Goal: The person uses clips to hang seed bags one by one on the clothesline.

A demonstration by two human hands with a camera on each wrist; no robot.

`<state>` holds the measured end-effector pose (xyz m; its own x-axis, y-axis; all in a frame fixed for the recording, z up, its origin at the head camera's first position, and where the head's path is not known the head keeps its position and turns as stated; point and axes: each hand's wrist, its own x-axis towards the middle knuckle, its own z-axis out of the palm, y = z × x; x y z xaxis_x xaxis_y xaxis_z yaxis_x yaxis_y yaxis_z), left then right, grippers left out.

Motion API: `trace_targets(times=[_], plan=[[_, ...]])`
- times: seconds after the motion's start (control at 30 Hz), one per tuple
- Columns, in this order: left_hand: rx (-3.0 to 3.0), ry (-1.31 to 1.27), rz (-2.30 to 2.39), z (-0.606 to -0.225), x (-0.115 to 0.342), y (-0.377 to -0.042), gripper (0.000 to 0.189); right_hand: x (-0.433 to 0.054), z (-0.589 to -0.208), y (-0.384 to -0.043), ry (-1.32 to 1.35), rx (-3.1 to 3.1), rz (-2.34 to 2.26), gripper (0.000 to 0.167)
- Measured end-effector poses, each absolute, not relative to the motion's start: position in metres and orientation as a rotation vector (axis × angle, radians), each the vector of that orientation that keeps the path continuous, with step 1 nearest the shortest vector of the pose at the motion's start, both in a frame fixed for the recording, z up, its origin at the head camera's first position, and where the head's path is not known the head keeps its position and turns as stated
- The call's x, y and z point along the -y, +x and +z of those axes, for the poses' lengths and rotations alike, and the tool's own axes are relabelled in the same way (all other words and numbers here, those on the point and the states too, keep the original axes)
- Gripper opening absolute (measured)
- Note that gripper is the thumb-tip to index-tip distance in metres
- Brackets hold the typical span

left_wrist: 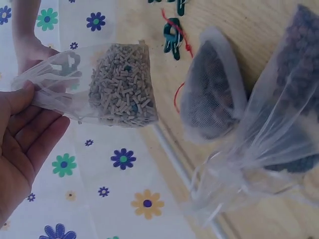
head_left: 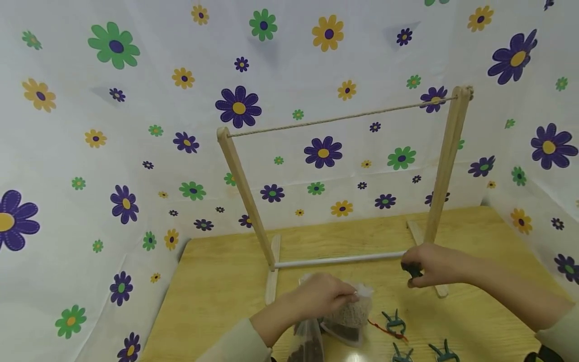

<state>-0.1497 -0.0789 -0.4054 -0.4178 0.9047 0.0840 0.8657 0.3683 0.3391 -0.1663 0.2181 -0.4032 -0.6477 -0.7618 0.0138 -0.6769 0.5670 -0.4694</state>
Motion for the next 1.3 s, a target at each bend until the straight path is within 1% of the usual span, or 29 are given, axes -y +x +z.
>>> trace_targets(times=[0.1,0.27,0.33,0.43,0.6,0.7,0.83,1.0,1.17,1.3], plan=[[-2.504,1.62,0.498,-0.396,0.078,-0.151,0.025,-0.22,-0.389,-0.163,-1.212,-2.6,-0.677,0.021],[-2.595,1.528,0.281,-0.373,0.076,-0.152,0.034,-0.219,-0.366,-0.16,-1.24,-2.623,-0.643,0.02],[-2.617,1.481,0.2,-0.363,0.076,-0.154,0.034,-0.218,-0.357,-0.159,-1.24,-2.653,-0.618,0.021],[-2.613,1.408,0.203,-0.351,0.076,-0.158,0.033,-0.217,-0.343,-0.159,-1.21,-2.678,-0.624,0.023],[-2.628,1.391,0.296,-0.337,0.072,-0.169,0.033,-0.22,-0.324,-0.159,-1.202,-2.687,-0.802,0.026],[-2.643,1.405,0.365,-0.33,0.066,-0.175,0.03,-0.221,-0.317,-0.161,-1.289,-2.731,-0.905,0.028],[-2.668,1.395,0.458,-0.322,0.056,-0.185,0.028,-0.221,-0.307,-0.166,-1.424,-2.894,-0.94,0.034],[-2.743,1.381,0.513,-0.314,0.042,-0.198,0.024,-0.222,-0.29,-0.169,-1.457,-3.087,-0.917,0.039],[-2.781,1.357,0.641,-0.302,0.026,-0.214,0.025,-0.224,-0.269,-0.173,-1.424,-3.166,-0.919,0.04],[-2.779,1.315,0.835,-0.293,0.017,-0.226,0.024,-0.222,-0.249,-0.179,-1.237,-3.202,-0.961,0.033]])
